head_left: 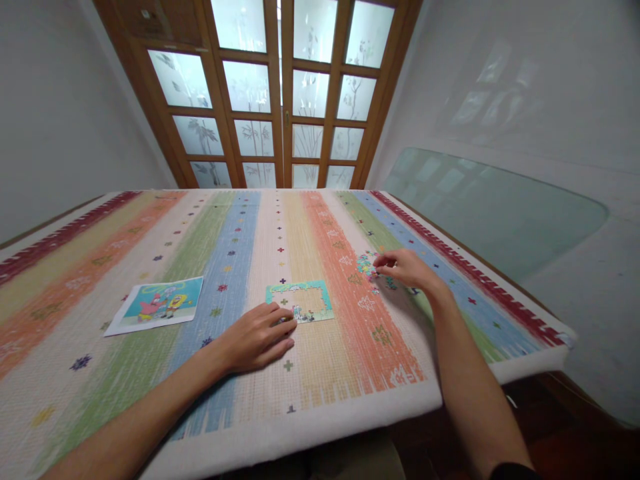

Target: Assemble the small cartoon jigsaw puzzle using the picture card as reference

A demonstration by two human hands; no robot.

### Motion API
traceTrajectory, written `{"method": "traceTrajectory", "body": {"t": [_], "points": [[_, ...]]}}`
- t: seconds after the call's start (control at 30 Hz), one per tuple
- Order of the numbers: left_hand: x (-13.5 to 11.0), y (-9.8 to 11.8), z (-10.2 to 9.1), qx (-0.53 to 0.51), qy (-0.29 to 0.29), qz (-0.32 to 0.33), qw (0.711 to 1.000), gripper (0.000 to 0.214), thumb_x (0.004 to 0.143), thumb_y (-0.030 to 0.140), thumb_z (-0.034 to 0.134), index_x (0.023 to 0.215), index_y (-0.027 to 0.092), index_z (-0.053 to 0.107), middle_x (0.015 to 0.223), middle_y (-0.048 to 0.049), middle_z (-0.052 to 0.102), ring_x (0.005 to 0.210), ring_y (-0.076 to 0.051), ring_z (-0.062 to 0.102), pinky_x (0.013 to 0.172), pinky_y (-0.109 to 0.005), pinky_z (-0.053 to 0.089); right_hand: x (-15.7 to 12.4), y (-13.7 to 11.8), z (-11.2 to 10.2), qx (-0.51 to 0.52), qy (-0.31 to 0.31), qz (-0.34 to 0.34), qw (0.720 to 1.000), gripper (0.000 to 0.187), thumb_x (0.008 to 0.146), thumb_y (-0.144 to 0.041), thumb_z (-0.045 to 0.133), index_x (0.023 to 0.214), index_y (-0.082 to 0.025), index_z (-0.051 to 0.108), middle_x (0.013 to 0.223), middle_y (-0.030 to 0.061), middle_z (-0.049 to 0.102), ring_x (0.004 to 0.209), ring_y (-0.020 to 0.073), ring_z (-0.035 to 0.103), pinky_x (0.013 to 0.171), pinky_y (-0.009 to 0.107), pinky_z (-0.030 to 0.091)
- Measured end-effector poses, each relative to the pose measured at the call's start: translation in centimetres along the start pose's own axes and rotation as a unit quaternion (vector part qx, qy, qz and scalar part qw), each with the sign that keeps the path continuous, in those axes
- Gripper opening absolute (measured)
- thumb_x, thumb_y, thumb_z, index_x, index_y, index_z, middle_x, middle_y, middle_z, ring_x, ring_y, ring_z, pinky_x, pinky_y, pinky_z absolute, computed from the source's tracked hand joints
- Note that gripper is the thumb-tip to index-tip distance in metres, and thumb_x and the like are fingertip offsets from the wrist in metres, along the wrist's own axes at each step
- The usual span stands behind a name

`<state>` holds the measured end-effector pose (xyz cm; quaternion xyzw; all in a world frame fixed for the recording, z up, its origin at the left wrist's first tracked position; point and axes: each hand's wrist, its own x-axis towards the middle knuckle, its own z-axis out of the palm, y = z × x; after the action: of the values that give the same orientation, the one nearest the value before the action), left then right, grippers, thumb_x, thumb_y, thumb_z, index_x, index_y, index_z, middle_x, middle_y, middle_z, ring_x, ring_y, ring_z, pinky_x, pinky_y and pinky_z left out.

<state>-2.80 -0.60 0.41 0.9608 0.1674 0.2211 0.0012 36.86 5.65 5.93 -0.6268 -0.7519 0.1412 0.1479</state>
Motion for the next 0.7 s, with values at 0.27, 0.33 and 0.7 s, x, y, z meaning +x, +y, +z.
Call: {"method": "traceTrajectory", "body": {"t": [0.27,0.33,0.7], "points": [[0.1,0.1,-0.1,-0.007,0.0,0.002,1.0,0.023,0.106,0.027,0.045,0.115,0.017,0.063,0.105,-0.0107,0.069,0.091,-0.023,0.063,0.081,-0.039,0.053,0.8,-1.9,2.3,0.054,-0.076,-0.078,0.993,0.008,0.083,-0.02,0.068,0.082,-0.017,0.076,0.077,0.0052,0.077,0.069,0.016,0.068,0.067,0.025,0.046],[0.2,0.1,-0.2,-0.004,-0.001,0.003,1.0,0.023,0.106,0.027,0.044,0.115,0.017,0.063,0.105,-0.0106,0.069,0.091,-0.023,0.063,0.082,-0.04,0.052,1.1,-2.1,2.9,0.044,-0.071,-0.091,0.992,0.01,0.085,-0.023,0.068,0.082,-0.017,0.076,0.075,0.0051,0.076,0.068,0.0158,0.067,0.066,0.025,0.045],[0.1,0.0,-0.1,-0.012,-0.002,0.0,1.0,0.023,0.105,0.026,0.046,0.117,0.016,0.063,0.104,-0.01,0.07,0.092,-0.023,0.063,0.082,-0.039,0.052,1.5,-2.9,3.9,0.032,-0.051,-0.13,0.99,0.011,0.083,-0.013,0.067,0.085,-0.019,0.076,0.08,0.0041,0.077,0.073,0.016,0.067,0.068,0.026,0.045]]}}
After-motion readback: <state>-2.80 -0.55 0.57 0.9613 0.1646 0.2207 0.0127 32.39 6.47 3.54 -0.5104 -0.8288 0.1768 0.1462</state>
